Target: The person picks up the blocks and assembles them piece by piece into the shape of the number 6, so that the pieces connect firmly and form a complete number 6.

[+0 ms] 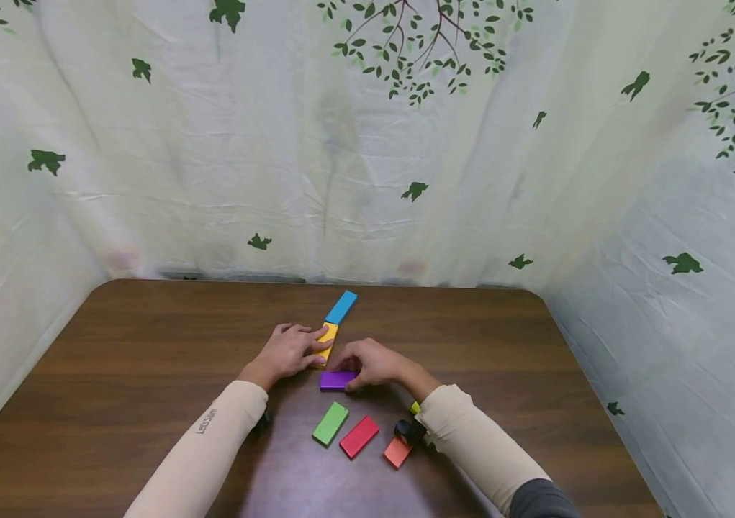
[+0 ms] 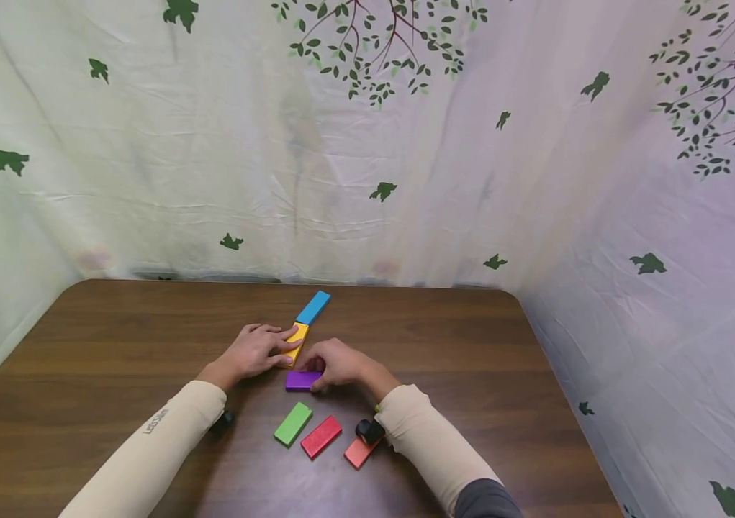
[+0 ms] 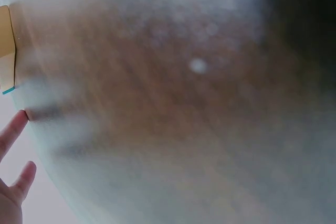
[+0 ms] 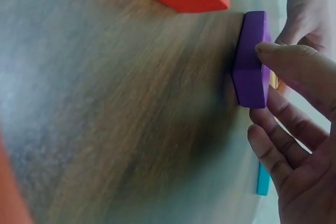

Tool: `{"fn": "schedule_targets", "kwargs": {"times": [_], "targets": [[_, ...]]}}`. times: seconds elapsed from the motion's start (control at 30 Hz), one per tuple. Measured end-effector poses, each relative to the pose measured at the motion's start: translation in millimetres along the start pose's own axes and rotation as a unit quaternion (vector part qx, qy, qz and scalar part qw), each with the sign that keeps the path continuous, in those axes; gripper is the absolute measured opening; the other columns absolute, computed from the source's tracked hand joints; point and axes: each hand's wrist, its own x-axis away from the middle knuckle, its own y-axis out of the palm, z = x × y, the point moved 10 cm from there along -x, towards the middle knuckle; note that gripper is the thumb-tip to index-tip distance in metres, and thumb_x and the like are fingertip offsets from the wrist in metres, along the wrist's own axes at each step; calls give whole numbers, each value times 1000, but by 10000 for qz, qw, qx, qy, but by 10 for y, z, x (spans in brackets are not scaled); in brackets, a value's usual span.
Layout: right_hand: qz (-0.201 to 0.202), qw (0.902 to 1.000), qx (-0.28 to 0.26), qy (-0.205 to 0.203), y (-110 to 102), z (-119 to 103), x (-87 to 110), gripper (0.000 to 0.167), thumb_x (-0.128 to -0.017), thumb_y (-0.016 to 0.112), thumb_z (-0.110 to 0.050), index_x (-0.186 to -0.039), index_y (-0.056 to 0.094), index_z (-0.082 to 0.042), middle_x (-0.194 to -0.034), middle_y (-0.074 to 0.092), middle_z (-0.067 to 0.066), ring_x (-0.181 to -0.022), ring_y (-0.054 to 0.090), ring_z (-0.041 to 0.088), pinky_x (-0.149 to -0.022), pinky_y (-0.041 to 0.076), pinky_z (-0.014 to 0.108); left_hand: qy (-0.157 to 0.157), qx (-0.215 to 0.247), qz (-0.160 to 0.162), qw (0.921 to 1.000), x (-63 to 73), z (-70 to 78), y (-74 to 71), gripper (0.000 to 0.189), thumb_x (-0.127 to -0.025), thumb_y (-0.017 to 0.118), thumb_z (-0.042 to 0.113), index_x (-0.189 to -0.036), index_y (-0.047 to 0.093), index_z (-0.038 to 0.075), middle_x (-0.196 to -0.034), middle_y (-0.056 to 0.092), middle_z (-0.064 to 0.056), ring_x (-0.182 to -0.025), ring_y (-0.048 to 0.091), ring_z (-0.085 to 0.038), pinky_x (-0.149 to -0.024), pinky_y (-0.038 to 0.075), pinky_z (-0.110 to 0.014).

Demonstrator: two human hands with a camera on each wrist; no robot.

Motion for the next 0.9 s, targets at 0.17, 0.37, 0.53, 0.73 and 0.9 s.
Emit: {"fn": "schedule_targets", "kwargs": {"times": [0.17, 0.37, 0.53, 0.73, 0.9], "targets": [[-73, 9997, 54, 206, 22, 57, 20, 36, -78, 82, -17, -111, 71, -12, -91, 65, -5, -78, 56, 3, -68, 47, 17, -25, -30, -47, 10000, 11, 9, -1, 45, -89, 65, 37, -131, 62, 20, -146, 46, -5, -125, 49, -40, -101, 28, -63], [9, 9998, 31, 191, 30, 51, 8, 33, -77, 82, -16, -108, 72, -10, -88, 65, -5, -76, 56, 2, -67, 47, 17, -55, -42, -82, 9999, 15, 5, 4, 45, -90, 64, 37, -132, 61, 19, -146, 46, -6, -125, 48, -40, -100, 28, -63], [35, 9997, 52, 215, 22, 39, -2, 33, -78, 82, -17, -109, 72, -10, -89, 65, -5, -77, 56, 2, -68, 47, 16, -65, -38, -86, 9999, 10, 2, 13, 45, -90, 64, 36, -132, 61, 20, -146, 46, -6, -126, 48, -40, -101, 28, -63], [91, 9997, 65, 223, 1, 46, -14, 35, -77, 83, -17, -110, 72, -12, -90, 67, -5, -78, 57, 2, -70, 47, 16, -56, 14, -62, 10000, 1, 14, 8, 45, -89, 65, 36, -131, 62, 19, -146, 46, -6, -125, 48, -40, -101, 27, -63], [126, 9998, 108, 82, -11, 28, -31, 35, -77, 83, -17, -110, 73, -12, -91, 68, -5, -78, 56, 2, -70, 47, 16, -79, 36, -63, 9999, -1, 14, -2, 44, -89, 66, 35, -131, 62, 19, -146, 46, -6, -125, 48, -40, -101, 27, -64]]}}
